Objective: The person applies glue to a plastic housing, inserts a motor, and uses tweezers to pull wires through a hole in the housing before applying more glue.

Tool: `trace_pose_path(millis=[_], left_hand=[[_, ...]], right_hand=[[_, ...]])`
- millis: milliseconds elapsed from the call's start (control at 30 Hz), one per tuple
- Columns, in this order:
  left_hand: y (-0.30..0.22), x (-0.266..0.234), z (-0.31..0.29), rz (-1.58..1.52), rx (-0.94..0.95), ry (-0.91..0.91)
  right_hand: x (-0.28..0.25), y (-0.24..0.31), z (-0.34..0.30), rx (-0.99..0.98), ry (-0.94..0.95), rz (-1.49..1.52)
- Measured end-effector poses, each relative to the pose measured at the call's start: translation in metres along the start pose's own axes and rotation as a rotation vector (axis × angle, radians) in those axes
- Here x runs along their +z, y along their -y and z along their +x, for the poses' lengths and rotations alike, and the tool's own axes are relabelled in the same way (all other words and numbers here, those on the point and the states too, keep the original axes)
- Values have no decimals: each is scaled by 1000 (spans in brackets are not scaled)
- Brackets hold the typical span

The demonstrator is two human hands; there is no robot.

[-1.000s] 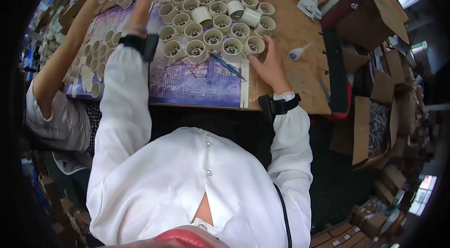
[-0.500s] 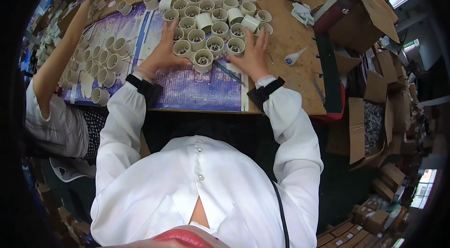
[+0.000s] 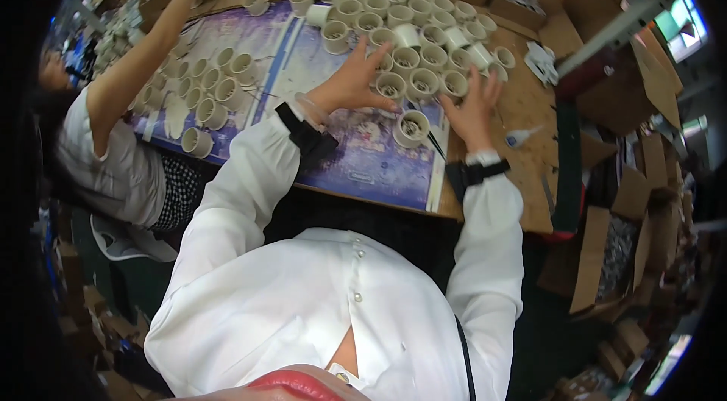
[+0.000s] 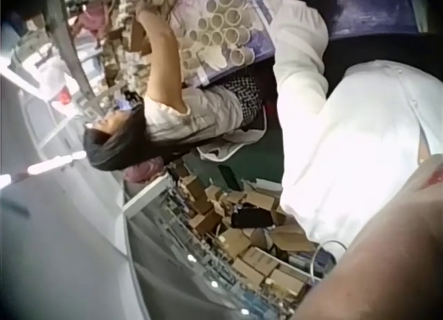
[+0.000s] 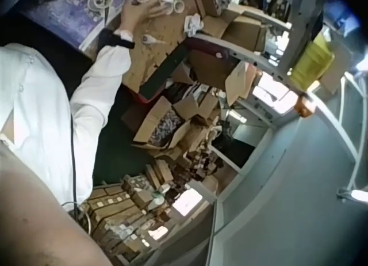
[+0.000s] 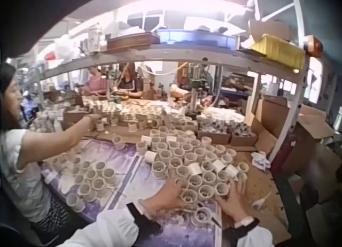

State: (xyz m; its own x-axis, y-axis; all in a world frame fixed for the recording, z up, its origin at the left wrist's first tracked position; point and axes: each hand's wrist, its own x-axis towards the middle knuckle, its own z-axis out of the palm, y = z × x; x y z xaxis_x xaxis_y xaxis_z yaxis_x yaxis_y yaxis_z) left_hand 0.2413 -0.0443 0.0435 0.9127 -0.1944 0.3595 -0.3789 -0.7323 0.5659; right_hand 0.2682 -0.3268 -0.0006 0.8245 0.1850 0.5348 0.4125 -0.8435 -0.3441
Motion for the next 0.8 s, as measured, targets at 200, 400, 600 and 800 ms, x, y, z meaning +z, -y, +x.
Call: trace_pose_path(millis=[200, 400, 600, 800], left_hand=[[90, -88, 54, -82, -330, -622], [276, -113, 123, 28, -961, -668], [331, -83, 165, 188, -700, -423], [231, -74, 141, -105, -557, -250]], right_hand=[[-67, 52, -21, 2, 24, 230], [-71, 70, -30, 170, 104, 434], [-63, 50, -27, 222, 157, 452], [-58, 45, -26, 199, 276, 583]])
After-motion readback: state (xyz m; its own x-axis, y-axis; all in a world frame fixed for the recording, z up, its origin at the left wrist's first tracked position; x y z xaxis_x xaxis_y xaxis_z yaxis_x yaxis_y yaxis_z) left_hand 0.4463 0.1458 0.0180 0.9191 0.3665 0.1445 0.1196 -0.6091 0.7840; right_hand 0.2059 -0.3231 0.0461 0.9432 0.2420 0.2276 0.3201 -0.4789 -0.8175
